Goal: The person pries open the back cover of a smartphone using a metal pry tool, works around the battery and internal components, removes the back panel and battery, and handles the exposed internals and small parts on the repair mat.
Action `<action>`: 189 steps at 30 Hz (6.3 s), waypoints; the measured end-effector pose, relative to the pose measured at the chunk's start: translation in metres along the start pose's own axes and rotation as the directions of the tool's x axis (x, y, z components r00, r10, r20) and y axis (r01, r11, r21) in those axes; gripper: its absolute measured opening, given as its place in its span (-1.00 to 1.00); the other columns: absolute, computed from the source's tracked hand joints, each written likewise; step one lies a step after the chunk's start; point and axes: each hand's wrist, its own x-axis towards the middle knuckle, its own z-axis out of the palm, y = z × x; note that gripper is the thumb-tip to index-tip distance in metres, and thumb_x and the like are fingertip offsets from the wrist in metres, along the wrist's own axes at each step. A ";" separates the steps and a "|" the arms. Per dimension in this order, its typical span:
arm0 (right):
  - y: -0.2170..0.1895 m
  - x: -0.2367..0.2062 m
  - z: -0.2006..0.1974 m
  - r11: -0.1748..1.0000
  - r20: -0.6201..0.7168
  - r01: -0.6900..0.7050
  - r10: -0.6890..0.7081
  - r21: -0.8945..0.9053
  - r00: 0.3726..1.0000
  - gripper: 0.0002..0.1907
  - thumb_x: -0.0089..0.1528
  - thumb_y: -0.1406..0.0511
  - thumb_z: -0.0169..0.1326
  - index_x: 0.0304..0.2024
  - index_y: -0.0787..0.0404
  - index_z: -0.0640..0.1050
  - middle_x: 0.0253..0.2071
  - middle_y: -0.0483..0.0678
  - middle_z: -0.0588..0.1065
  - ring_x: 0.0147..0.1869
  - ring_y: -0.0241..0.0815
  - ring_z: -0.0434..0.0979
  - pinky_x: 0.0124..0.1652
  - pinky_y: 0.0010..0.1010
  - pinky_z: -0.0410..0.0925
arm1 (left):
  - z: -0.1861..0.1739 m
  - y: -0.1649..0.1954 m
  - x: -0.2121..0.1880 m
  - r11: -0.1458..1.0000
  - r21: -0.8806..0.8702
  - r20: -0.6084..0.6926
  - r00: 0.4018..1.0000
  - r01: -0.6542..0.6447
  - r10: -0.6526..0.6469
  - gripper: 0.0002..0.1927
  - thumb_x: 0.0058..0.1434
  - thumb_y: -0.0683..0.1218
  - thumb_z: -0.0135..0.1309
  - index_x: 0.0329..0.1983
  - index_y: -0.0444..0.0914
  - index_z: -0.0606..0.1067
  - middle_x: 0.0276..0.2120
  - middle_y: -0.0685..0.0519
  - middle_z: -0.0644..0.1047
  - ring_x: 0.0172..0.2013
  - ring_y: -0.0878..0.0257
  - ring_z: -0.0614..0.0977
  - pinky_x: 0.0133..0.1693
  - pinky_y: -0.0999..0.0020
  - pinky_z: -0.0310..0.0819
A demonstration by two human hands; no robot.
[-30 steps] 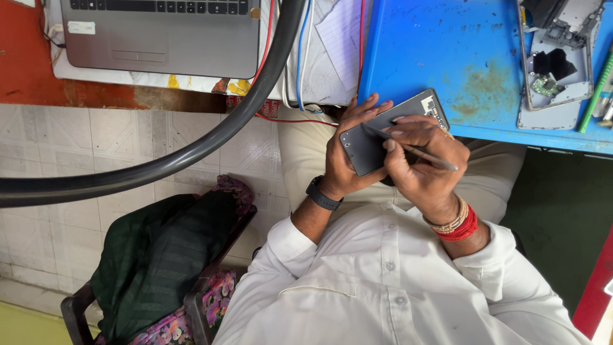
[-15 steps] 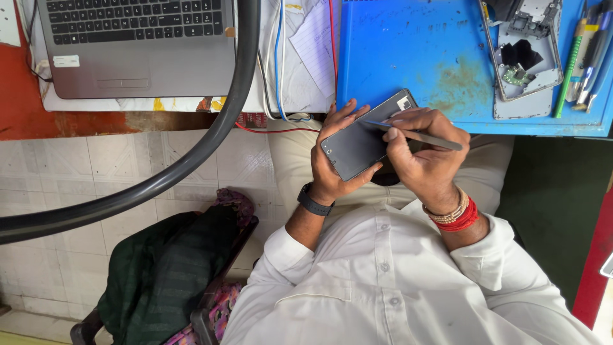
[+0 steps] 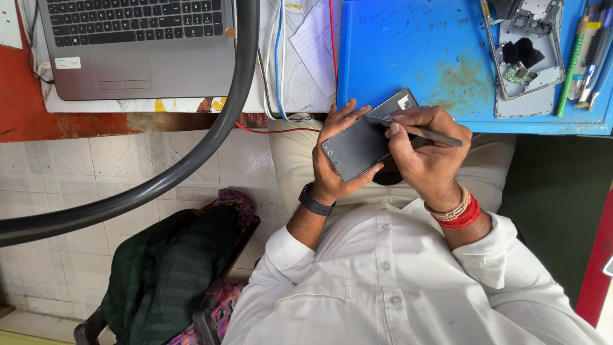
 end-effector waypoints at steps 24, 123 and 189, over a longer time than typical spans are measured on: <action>0.007 0.001 -0.008 0.997 -0.010 0.048 -0.048 0.054 0.999 -0.91 0.34 0.49 0.14 -0.23 0.37 0.47 -0.34 0.03 0.59 -0.14 -0.15 0.68 0.06 -0.31 0.52 | 0.010 -0.004 -0.006 0.999 0.053 -0.065 0.998 -0.003 0.007 -0.12 0.08 -0.04 0.42 0.41 -0.18 0.21 0.27 -0.06 0.40 0.39 -0.02 0.37 0.55 -0.16 -0.12; 0.007 0.061 -0.097 0.614 0.078 0.149 -0.142 -0.775 0.987 -0.81 0.15 0.32 0.12 -0.17 0.16 0.57 -0.15 0.09 0.46 -0.17 0.05 0.54 -0.23 -0.12 0.38 | 0.045 0.028 0.104 0.875 -0.153 -0.100 0.873 0.460 -0.477 -0.37 0.29 -0.44 0.12 0.42 -0.51 0.26 0.06 -0.17 0.57 -0.07 0.23 0.62 -0.01 0.40 0.57; -0.043 -0.118 -0.321 -0.018 -0.624 -0.671 0.387 -0.741 0.679 -0.30 -0.09 0.00 0.48 -0.11 0.32 0.55 -0.22 0.07 0.53 -0.20 0.07 0.59 -0.09 -0.07 0.33 | 0.057 0.006 0.092 0.892 0.321 -0.041 0.945 0.319 -0.324 -0.34 0.25 -0.52 0.17 0.39 -0.61 0.21 0.07 -0.30 0.59 0.04 0.06 0.72 0.09 0.32 0.70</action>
